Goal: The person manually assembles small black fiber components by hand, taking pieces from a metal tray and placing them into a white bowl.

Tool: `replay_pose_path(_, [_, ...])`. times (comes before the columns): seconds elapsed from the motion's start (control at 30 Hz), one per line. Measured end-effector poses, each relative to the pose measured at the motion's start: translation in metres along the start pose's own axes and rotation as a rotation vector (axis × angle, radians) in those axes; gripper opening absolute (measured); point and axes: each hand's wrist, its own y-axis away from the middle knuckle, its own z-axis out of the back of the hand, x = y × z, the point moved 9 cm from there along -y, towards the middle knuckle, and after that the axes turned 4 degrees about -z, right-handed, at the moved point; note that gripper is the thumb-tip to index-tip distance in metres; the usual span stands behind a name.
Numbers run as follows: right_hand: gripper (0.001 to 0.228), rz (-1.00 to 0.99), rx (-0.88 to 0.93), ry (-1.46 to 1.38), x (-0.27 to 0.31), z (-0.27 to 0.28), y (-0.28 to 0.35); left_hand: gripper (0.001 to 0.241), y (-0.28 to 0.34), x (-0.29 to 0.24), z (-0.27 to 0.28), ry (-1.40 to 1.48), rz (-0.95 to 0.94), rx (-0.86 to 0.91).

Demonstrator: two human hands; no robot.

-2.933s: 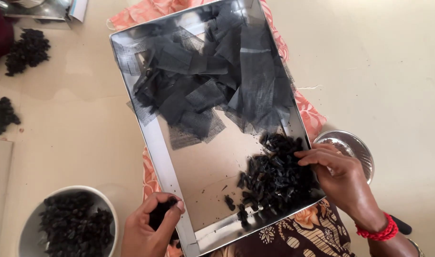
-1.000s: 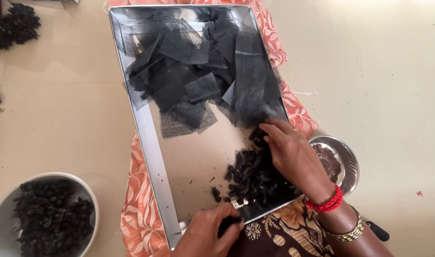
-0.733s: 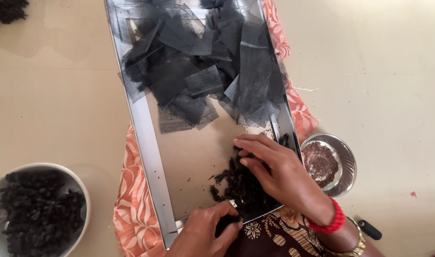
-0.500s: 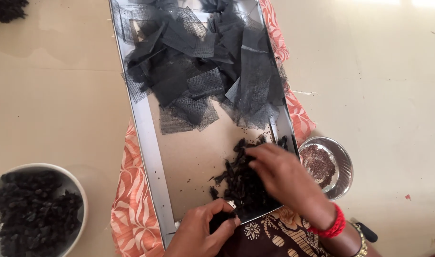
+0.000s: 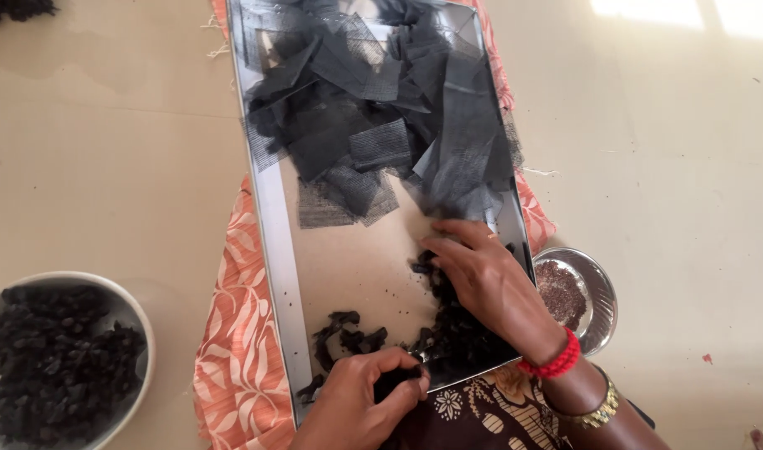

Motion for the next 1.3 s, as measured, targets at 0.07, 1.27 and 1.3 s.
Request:
replay_pose_path(0.07, [0.023,0.017,0.014,0.014,0.004,-0.001,-0.004,0.02,0.001,0.007,-0.001,0.039,-0.024,-0.023])
replay_pose_path(1.27, [0.028,-0.216,-0.179,-0.547,0.044,0.017,0.073,0.016,0.009,-0.015,0.017,0.722,0.087,-0.322])
replay_pose_path(1.3, [0.027,-0.111,-0.231,-0.283,0.058,0.025,0.074,0.012,0.01,-0.015,0.018,0.727,0.078,-0.337])
